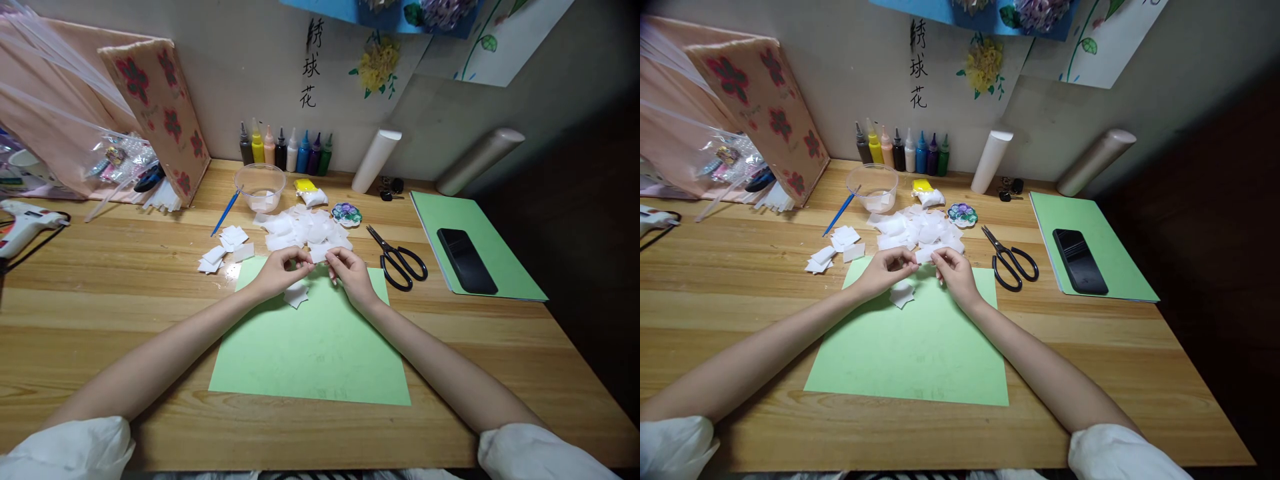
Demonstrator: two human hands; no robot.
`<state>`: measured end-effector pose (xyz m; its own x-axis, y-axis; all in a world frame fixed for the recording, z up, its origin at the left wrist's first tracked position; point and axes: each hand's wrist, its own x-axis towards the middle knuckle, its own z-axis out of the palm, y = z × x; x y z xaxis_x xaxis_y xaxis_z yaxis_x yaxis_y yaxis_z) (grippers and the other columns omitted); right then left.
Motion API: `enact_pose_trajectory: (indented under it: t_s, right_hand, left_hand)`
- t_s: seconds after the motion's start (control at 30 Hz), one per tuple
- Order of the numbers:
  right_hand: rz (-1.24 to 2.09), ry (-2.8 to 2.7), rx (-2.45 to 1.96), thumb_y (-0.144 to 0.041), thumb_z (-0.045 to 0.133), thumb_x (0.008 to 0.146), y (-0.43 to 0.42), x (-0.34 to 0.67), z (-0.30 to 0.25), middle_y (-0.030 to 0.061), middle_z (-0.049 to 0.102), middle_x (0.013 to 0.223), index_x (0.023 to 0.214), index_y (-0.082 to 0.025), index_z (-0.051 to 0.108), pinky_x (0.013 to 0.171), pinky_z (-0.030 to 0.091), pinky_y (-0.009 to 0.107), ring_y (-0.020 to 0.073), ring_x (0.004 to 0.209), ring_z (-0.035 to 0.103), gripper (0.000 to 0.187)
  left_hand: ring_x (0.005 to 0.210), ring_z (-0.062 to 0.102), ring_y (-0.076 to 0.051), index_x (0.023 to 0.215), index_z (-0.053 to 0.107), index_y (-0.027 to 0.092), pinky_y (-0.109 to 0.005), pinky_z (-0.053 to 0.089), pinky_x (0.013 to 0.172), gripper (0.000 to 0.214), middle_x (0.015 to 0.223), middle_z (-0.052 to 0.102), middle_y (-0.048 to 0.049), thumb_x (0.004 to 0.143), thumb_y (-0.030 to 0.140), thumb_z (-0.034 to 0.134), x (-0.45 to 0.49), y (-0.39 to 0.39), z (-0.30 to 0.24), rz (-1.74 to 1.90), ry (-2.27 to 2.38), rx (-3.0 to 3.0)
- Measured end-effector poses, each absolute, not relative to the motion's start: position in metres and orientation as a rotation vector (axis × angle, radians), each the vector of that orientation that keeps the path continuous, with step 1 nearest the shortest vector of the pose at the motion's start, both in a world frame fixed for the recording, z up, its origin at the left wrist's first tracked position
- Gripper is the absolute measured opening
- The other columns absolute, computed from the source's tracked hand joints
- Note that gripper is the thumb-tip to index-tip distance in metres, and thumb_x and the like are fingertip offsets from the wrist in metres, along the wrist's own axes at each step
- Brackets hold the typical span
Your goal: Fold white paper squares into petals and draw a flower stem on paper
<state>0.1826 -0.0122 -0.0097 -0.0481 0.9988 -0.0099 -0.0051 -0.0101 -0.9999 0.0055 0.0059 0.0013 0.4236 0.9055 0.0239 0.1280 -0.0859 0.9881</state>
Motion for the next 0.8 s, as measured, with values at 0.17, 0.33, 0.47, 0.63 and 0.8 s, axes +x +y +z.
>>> enact_pose_trajectory:
  t_s: [0.17,0.33,0.47,0.63,0.8]
  right_hand:
    - [1.264,-1.235,-1.184,-0.041,0.062,0.079,-0.012,0.183,-0.011,-0.0058,0.048,0.053,0.076,-0.018,0.058,0.040,0.033,0.019,0.0060,0.042,0.041,0.024]
    - [1.262,-1.241,-1.181,-0.042,0.062,0.079,-0.012,0.183,-0.012,-0.0057,0.048,0.054,0.076,-0.018,0.058,0.040,0.033,0.019,0.0064,0.043,0.041,0.024]
    - [1.252,-1.268,-1.198,-0.044,0.060,0.080,-0.012,0.184,-0.014,-0.0052,0.047,0.055,0.077,-0.018,0.058,0.041,0.034,0.020,0.0073,0.044,0.042,0.025]
    - [1.037,-1.297,-1.198,-0.037,0.062,0.080,-0.018,0.181,-0.012,-0.0017,0.051,0.080,0.097,-0.022,0.053,0.047,0.038,0.022,0.0076,0.053,0.046,0.023]
    - [0.844,-1.584,-1.205,-0.032,0.063,0.080,-0.024,0.179,-0.005,0.0010,0.051,0.085,0.090,-0.021,0.061,0.058,0.041,0.025,0.0106,0.064,0.047,0.015]
  left_hand:
    - [0.057,0.041,-0.008,0.078,0.060,0.014,-0.021,0.029,0.053,0.024,0.066,0.052,0.0019,0.074,0.037,0.065,0.006,0.006,0.002,0.848,0.953,1.527]
    - [0.054,0.037,-0.007,0.077,0.061,0.014,-0.021,0.028,0.052,0.024,0.064,0.051,0.0025,0.076,0.038,0.063,0.005,0.007,0.000,0.841,0.975,1.548]
    - [0.053,0.038,-0.007,0.078,0.061,0.014,-0.021,0.028,0.051,0.024,0.064,0.052,0.0025,0.076,0.039,0.064,0.005,0.007,0.000,0.844,0.969,1.556]
    - [0.054,0.040,-0.008,0.078,0.061,0.014,-0.021,0.029,0.051,0.023,0.066,0.055,0.0013,0.077,0.037,0.063,0.004,0.006,0.001,0.857,0.973,1.575]
    - [0.056,0.042,-0.008,0.078,0.062,0.014,-0.021,0.032,0.053,0.021,0.071,0.060,-0.0006,0.078,0.035,0.062,0.005,0.005,0.002,0.854,0.956,1.653]
